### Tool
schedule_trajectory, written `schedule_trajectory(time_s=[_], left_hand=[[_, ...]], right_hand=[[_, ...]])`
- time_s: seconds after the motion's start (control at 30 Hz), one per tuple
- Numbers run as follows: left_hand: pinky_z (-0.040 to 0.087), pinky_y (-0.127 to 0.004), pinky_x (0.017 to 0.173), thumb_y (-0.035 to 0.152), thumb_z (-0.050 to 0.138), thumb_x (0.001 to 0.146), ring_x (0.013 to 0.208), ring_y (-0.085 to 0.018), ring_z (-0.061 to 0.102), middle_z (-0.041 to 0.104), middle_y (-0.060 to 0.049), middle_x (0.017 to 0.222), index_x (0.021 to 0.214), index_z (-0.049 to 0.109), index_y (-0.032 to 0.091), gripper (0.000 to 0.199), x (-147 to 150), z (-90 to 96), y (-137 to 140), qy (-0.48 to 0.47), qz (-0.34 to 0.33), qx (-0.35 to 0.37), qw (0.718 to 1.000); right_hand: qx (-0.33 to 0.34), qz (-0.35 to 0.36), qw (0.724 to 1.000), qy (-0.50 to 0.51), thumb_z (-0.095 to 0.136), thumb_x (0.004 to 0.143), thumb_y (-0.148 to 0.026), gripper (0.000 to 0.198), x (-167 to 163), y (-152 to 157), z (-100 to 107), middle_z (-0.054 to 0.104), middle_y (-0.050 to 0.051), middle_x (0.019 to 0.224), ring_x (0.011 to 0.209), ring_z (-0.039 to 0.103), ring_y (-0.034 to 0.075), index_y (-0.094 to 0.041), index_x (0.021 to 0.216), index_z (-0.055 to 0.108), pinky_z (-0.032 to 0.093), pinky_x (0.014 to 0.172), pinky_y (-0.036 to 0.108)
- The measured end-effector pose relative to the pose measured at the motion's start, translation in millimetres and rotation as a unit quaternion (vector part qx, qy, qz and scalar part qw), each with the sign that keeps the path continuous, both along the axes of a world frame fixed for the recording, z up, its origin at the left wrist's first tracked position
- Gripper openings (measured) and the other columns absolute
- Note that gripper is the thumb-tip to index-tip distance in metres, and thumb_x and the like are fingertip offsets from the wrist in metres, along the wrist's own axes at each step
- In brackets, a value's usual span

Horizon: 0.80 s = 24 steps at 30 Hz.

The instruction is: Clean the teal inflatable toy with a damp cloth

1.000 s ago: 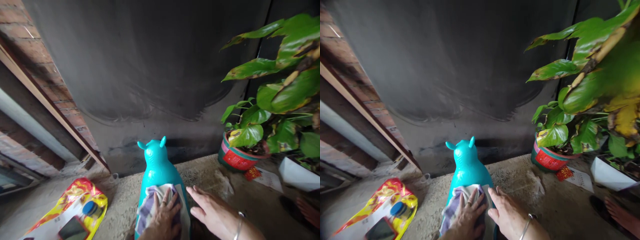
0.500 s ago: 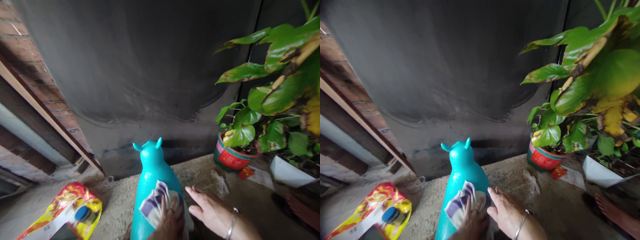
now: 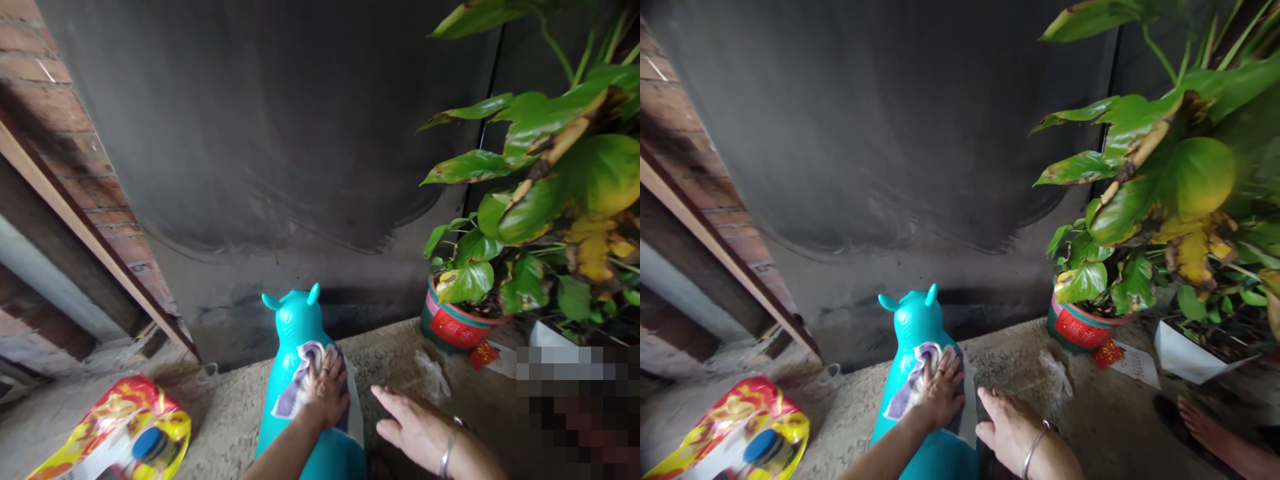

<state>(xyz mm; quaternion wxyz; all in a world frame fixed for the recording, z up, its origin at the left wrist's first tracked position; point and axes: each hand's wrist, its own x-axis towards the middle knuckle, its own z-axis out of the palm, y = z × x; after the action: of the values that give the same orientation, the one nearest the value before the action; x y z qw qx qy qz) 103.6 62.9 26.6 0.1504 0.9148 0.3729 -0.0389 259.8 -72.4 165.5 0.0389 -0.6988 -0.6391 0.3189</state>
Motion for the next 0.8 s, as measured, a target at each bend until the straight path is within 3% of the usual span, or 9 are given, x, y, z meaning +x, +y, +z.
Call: schedule_trajectory(time_s=[0.13,0.27,0.37,0.6,0.7,0.8], left_hand=[[0.001,-0.075,0.107,0.043,0.048,0.082,0.144,-0.035,0.006,0.014,0.011,0.155,0.138,0.032,0.048,0.059,-53,-29.2,-47,0.002,0.068,0.001,0.998],[0.021,-0.071,0.106,0.040,0.056,0.074,0.143,-0.036,0.011,0.016,0.010,0.153,0.138,0.030,0.050,0.069,-95,-45.5,-84,0.071,0.139,-0.020,0.988],[0.017,-0.068,0.109,0.049,0.053,0.077,0.144,-0.034,0.005,0.012,0.011,0.154,0.139,0.030,0.048,0.066,-95,-40.2,-78,0.049,0.136,0.000,0.989],[0.012,-0.077,0.103,0.051,0.033,0.087,0.144,-0.032,-0.007,-0.002,0.011,0.156,0.143,0.025,0.041,0.058,-49,-11.1,-21,0.005,0.162,0.022,0.986],[0.012,-0.073,0.106,0.044,0.036,0.086,0.144,-0.030,-0.007,-0.002,0.011,0.156,0.144,0.021,0.042,0.060,-54,-14.4,-31,0.007,0.180,0.011,0.983],[0.015,-0.067,0.109,0.040,0.044,0.082,0.144,-0.031,-0.003,0.001,0.010,0.155,0.144,0.019,0.044,0.067,-74,-29.9,-62,0.008,0.189,0.008,0.982]], right_hand=[[0.009,0.009,1.000,0.004,0.043,0.084,-0.025,0.059,0,-2,0,0.043,0.016,0.141,0.131,0.041,0.024,-0.009,0.140,0.038,0.032,0.110,0.035],[0.021,0.029,0.999,0.001,0.042,0.084,-0.026,0.059,-9,-1,0,0.041,0.017,0.143,0.131,0.041,0.024,-0.010,0.141,0.037,0.033,0.110,0.036],[0.016,0.036,0.999,-0.006,0.042,0.084,-0.025,0.060,-17,1,0,0.038,0.018,0.144,0.133,0.039,0.024,-0.010,0.141,0.035,0.032,0.111,0.036],[0.011,0.045,0.999,-0.013,0.043,0.083,-0.024,0.059,-24,10,-3,0.044,0.018,0.140,0.130,0.043,0.024,-0.006,0.139,0.039,0.033,0.110,0.035],[0.001,0.045,0.999,-0.021,0.043,0.083,-0.024,0.059,-24,10,-5,0.044,0.017,0.141,0.130,0.042,0.023,-0.006,0.139,0.039,0.032,0.110,0.035],[-0.003,0.047,0.998,-0.029,0.043,0.083,-0.024,0.059,-24,8,-6,0.044,0.017,0.141,0.130,0.042,0.023,-0.006,0.139,0.039,0.032,0.110,0.035]])
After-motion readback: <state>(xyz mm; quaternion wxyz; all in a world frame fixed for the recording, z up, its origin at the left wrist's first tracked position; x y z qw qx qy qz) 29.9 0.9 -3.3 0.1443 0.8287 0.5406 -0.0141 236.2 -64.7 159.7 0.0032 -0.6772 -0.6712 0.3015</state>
